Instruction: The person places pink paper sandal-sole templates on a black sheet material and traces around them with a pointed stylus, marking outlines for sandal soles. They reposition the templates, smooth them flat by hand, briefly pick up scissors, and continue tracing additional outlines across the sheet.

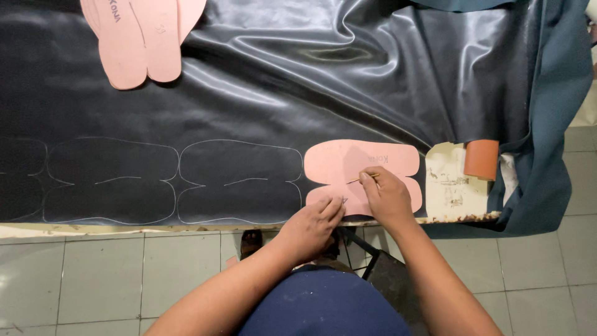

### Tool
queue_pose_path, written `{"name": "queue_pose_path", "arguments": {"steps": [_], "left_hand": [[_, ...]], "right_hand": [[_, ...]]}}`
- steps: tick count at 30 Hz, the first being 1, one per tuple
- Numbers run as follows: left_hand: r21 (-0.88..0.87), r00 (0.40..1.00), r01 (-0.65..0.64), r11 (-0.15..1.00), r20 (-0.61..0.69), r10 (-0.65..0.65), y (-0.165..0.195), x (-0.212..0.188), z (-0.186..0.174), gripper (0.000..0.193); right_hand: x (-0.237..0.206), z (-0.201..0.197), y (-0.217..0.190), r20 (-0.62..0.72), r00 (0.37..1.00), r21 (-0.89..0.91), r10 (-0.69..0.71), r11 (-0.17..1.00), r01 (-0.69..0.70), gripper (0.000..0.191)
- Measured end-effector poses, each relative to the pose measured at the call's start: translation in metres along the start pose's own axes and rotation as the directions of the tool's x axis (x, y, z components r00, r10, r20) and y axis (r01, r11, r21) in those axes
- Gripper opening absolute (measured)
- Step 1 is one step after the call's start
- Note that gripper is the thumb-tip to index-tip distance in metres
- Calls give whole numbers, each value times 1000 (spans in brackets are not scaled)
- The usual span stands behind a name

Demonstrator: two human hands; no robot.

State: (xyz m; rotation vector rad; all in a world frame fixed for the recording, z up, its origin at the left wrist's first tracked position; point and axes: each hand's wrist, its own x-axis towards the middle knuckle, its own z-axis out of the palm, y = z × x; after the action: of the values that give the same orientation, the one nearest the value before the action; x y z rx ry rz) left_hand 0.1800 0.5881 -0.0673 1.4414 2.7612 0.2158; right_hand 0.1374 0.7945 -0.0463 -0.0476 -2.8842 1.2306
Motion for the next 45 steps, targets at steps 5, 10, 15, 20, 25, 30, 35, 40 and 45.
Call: {"name": "queue_pose_path", "arguments": {"steps": [5,10,15,20,25,30,35,40,45], "left_hand": [[-127,996,78,989,-43,-84,-3,12,-3,64],[-171,990,137,976,-17,-142,-2,19,-3,55],[-253,981,185,950,98,-165,-1,26,-10,58],[-302,969,221,927,177,-173,0,31,-18,71],[-490,982,154,858,-17,-186,-5,31,-45,63],[-968,940,113,-224,177,-291,20,8,-130,28],[-737,877,-480,-477,-400,-265,59,-30,-207,30],[-658,751,-660,-362,-589,-299,50,-23,-220,33],[-638,691,-722,-267,-647,-323,52,-40,-229,37]], "right_hand": [[-3,-3,10,21,999,87,47,995,-49,22],[-5,-2,14,79,996,91,38,995,-45,23],[0,-19,30,-113,992,-209,-52,977,27,21],[2,-37,61,-256,961,-39,106,992,-120,22],[-14,-47,101,-259,857,436,445,846,-308,27],[-34,-53,121,-255,945,-173,204,952,-253,46],[-42,-49,105,-161,918,-257,362,883,-393,80],[-29,-57,96,-86,903,-272,421,862,-427,70],[-20,-59,110,-75,919,-178,388,901,-395,58]]}}
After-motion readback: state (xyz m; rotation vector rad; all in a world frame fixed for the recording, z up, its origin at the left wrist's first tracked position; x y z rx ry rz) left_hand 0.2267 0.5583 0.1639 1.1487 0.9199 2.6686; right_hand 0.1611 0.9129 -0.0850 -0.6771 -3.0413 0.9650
